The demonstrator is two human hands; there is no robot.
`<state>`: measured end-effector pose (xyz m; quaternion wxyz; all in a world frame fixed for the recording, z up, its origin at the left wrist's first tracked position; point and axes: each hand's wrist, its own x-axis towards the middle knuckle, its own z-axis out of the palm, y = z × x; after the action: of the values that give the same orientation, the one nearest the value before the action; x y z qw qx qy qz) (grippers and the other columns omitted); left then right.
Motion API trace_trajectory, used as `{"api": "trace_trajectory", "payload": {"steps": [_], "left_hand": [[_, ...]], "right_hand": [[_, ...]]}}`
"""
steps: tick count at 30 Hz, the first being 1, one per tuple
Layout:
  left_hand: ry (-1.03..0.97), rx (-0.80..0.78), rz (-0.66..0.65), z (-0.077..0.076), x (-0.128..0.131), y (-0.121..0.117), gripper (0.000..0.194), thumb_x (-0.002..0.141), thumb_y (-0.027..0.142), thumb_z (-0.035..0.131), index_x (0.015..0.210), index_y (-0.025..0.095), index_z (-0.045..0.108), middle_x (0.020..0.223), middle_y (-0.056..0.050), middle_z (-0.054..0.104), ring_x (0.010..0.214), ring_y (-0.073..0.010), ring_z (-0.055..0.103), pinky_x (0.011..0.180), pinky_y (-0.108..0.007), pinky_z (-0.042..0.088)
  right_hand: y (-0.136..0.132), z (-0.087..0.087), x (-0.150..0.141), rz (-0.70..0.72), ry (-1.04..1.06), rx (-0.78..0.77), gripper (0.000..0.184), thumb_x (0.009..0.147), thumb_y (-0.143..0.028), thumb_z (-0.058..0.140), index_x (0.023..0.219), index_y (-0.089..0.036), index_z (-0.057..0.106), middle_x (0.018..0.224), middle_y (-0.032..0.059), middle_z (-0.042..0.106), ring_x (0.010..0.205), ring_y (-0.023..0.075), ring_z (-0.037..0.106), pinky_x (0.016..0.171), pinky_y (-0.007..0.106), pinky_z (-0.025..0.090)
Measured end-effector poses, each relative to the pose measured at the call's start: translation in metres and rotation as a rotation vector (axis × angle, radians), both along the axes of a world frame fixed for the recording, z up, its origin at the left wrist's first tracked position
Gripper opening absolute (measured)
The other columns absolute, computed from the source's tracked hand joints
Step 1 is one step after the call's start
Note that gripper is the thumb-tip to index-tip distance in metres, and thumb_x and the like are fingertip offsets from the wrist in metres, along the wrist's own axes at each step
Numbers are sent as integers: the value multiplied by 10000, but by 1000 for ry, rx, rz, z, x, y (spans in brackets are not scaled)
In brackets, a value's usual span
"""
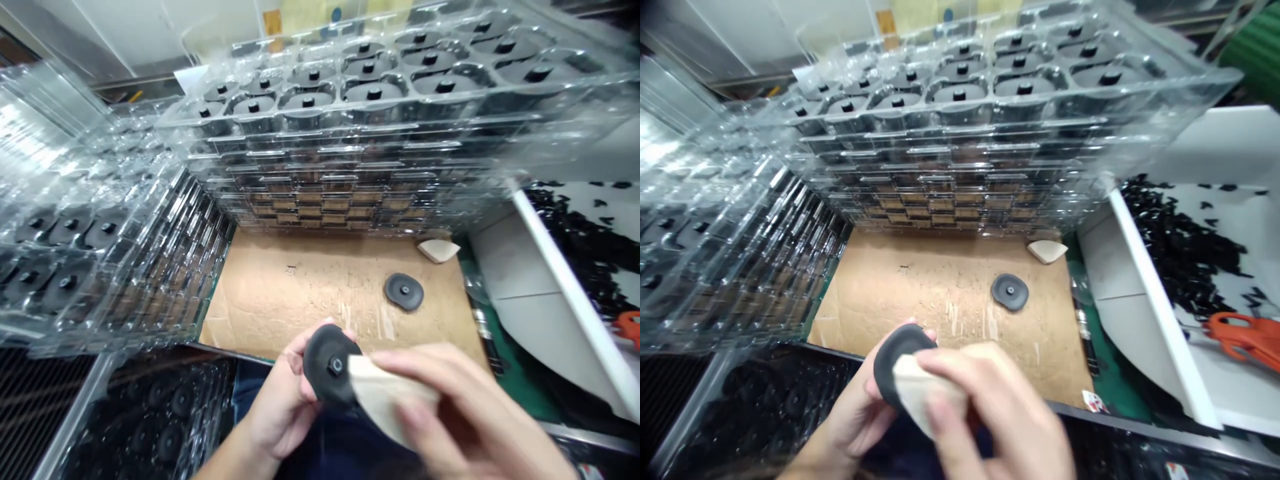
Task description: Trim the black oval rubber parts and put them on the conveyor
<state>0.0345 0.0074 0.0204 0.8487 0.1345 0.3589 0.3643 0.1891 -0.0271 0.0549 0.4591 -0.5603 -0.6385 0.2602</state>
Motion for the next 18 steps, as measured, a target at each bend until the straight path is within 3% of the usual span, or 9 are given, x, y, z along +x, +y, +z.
{"api": "trace_trajectory", "payload": {"steps": [3,6,7,9,11,13,15,18], "left_hand": [[60,-27,32,-3,0,-3,559,401,254,849,930,233,667,970,-42,703,949,-222,614,890,-319,425],[105,-58,124,-4,0,-5,565,376,155,847,906,233,668,952,-24,703,900,-201,627,822,-273,462],[107,-65,127,-4,0,-6,544,383,150,843,892,228,670,920,-17,704,870,-193,631,796,-264,470],[92,-97,84,-4,2,-7,391,483,215,814,849,206,677,811,-11,695,817,-180,632,788,-270,472],[54,-119,49,-3,2,-7,332,530,308,791,827,203,684,759,-7,685,782,-173,633,790,-278,468],[15,-97,60,-4,0,-7,455,435,337,831,851,218,691,830,-11,700,806,-173,635,789,-263,466],[6,-73,82,-5,-3,-7,583,325,296,864,880,236,694,913,-16,710,820,-168,639,780,-243,473],[-8,-97,94,-4,-1,-8,582,323,276,866,878,220,700,909,-20,716,815,-144,638,763,-202,477]], "right_hand": [[10,3,-14,182,-99,62,248,813,-113,492,1030,-181,591,837,34,647,741,141,628,689,226,523],[18,1,-25,322,-105,-147,218,825,-96,445,892,-214,616,764,-8,626,654,104,611,617,186,509],[20,0,-27,300,-106,-162,222,829,-99,439,878,-218,619,750,-13,621,643,101,608,609,182,506],[21,-1,-31,173,-94,-28,235,836,-120,427,948,-192,621,762,13,625,674,126,614,646,219,515],[19,-2,-30,155,-54,89,253,835,-131,436,1016,-170,609,790,31,638,705,140,621,672,234,519],[12,-1,-24,221,-39,29,237,833,-120,448,978,-208,614,795,4,647,686,119,623,650,199,514],[4,0,-14,274,-99,-131,206,838,-123,455,891,-241,615,721,-31,630,598,92,607,562,164,492],[1,1,-5,147,-268,-167,193,854,-143,445,927,-212,609,700,-6,612,581,116,590,555,213,472]]}}
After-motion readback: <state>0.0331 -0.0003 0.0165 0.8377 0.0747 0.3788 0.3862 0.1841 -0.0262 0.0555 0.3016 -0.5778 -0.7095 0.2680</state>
